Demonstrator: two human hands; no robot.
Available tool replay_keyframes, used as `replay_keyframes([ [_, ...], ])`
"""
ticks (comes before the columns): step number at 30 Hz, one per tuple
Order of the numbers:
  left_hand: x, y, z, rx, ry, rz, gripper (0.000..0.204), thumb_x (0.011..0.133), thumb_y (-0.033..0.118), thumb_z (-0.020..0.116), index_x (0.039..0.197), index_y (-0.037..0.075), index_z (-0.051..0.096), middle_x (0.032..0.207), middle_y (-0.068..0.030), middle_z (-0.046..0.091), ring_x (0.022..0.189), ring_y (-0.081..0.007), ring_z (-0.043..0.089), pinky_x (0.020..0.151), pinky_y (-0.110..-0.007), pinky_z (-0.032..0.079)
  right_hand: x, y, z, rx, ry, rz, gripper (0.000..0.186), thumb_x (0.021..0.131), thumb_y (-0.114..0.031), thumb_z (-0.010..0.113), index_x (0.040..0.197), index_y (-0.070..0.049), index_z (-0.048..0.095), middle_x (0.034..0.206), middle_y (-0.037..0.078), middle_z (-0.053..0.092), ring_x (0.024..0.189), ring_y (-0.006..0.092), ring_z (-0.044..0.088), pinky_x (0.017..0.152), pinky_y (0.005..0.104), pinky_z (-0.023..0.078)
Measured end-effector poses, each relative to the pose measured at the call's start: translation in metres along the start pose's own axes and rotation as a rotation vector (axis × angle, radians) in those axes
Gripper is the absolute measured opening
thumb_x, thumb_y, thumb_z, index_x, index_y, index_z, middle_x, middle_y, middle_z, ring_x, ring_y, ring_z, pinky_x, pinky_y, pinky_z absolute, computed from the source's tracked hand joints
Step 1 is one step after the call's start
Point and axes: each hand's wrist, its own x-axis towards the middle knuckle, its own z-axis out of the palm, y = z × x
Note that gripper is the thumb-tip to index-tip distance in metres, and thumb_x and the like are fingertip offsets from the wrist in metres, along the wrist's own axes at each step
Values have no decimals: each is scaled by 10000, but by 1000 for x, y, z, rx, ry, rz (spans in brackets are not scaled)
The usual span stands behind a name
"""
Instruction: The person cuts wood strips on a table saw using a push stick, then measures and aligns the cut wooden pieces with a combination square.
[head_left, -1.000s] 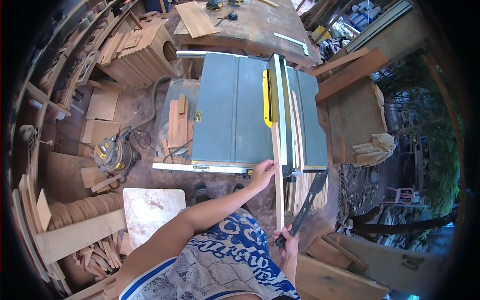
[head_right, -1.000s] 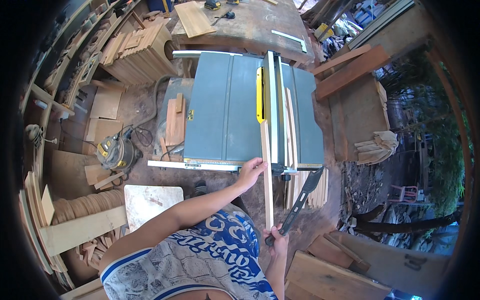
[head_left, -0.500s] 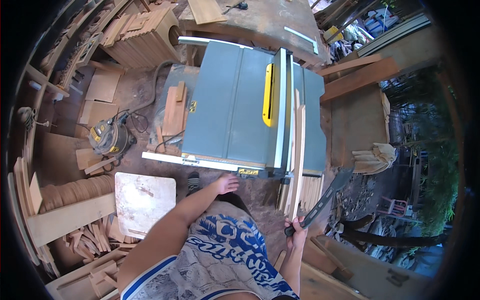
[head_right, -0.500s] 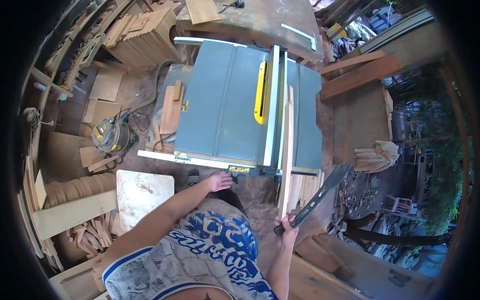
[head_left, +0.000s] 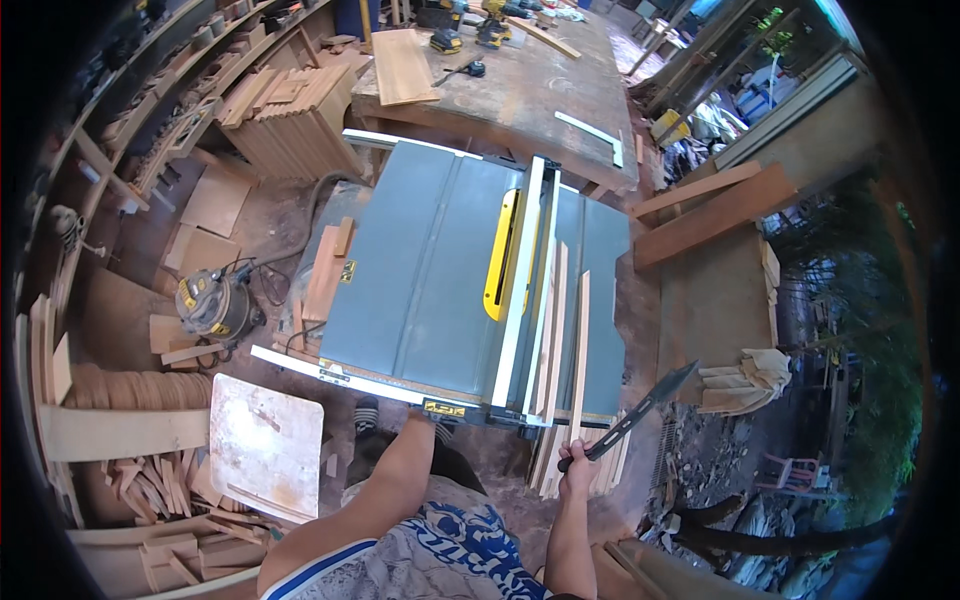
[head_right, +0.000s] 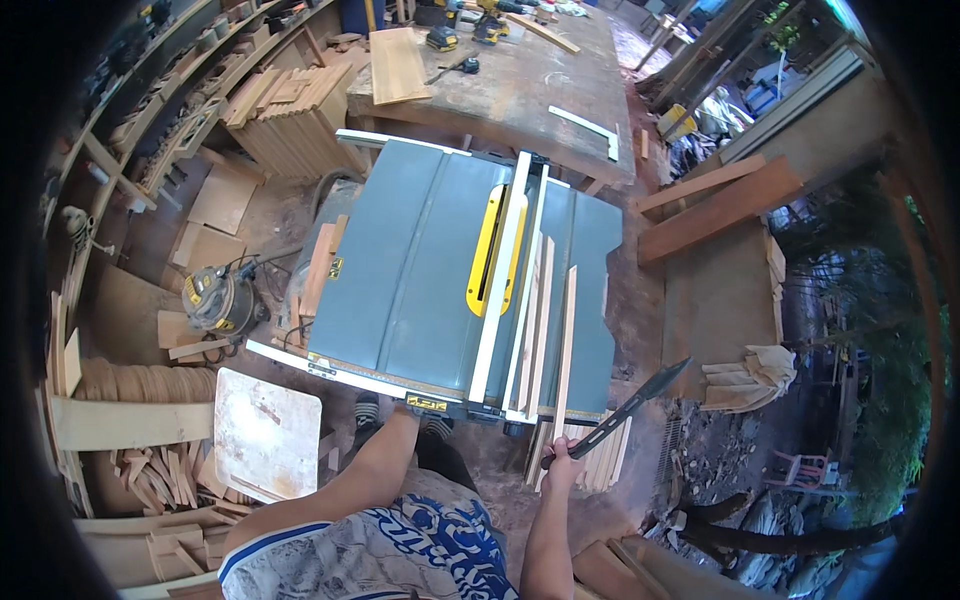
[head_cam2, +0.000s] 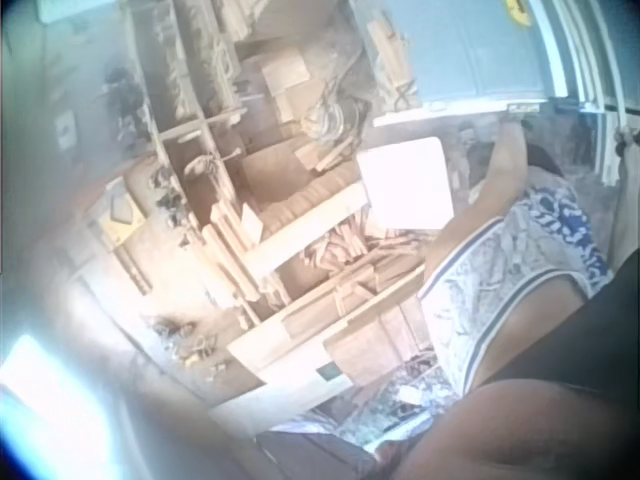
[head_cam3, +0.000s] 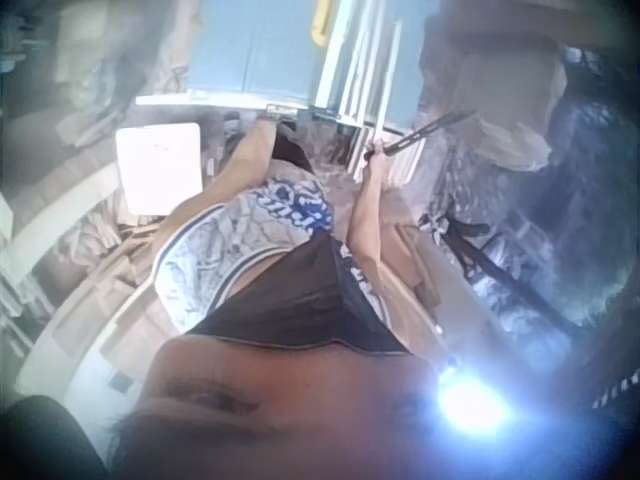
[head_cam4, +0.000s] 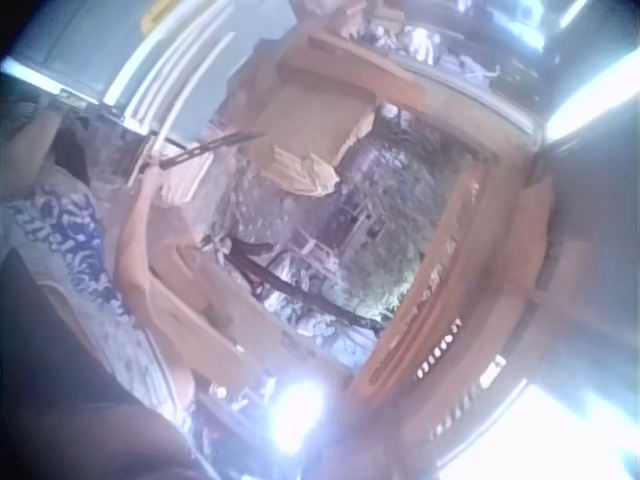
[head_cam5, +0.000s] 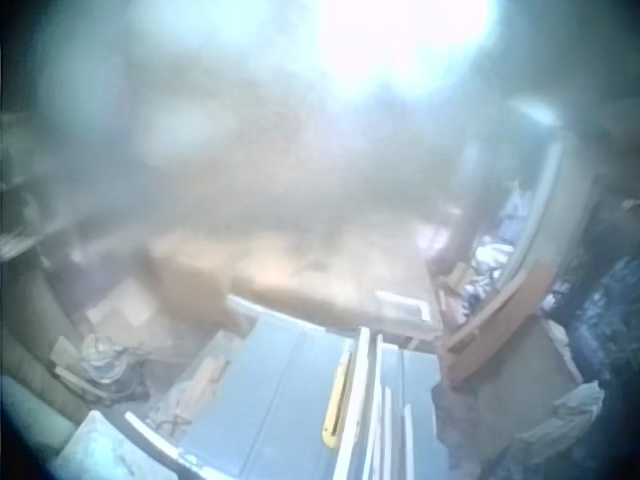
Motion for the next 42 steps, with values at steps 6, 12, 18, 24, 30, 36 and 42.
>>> replay_keyframes([
  [6, 2, 2, 1, -62, -51, 112, 492, 1011, 403, 415, 1313, 45, 563, 1241, -133, 637, 1128, -297, 624, 969, -454, 515, 28, 14, 19, -117, 31, -59, 192, 926, 4, 626, 920, -107, 471, 819, 53, 589, 670, 198, 656, 518, 287, 522],
  [12, -11, 26, -1, -16, -43, 287, 500, 1016, 406, 412, 1296, 20, 565, 1221, -149, 641, 1100, -318, 629, 966, -462, 518, 30, 1, 37, -278, -41, 44, 236, 883, -23, 652, 858, -143, 450, 680, 15, 530, 509, 133, 539, 383, 239, 361],
  [18, -41, 49, 31, -118, 15, 178, 532, 1024, 519, 368, 1239, 87, 593, 1194, -135, 643, 1131, -318, 591, 992, -463, 482, 45, 8, 12, -327, -100, 5, 210, 926, -32, 628, 856, -135, 459, 696, 46, 584, 501, 150, 570, 401, 245, 411],
  [24, -23, 90, -24, 265, -12, 56, 808, 972, 647, 359, 1571, 107, 315, 1633, -97, 317, 1510, -268, 249, 1177, -508, 182, 61, 1, 20, -513, -249, 27, 160, 959, -74, 617, 845, -114, 511, 726, 66, 620, 525, 154, 574, 434, 257, 434],
  [30, -4, 146, -147, 624, -45, 298, 715, 997, 558, 441, 1494, 44, 459, 1536, -143, 474, 1435, -288, 409, 1159, -441, 295, 45, -3, 43, -578, -275, 48, 45, 977, -106, 618, 956, -66, 620, 774, 47, 639, 594, 148, 589, 511, 285, 467],
  [36, -56, 155, -259, 1435, 183, 472, 478, 925, 380, 563, 1267, 62, 668, 1273, -203, 656, 1211, -375, 597, 1048, -421, 442, 66, -4, 23, -628, -273, -80, 154, 993, -206, 640, 932, -81, 573, 707, 24, 595, 505, 118, 512, 431, 254, 383],
  [42, -83, 153, -289, 1320, 149, 446, 580, 919, 411, 609, 1305, -22, 619, 1279, -211, 657, 1199, -341, 608, 1035, -395, 436, 77, -13, 27, -702, -259, -244, 326, 1004, -330, 620, 1000, -13, 544, 696, 62, 572, 521, 133, 516, 443, 284, 378],
])
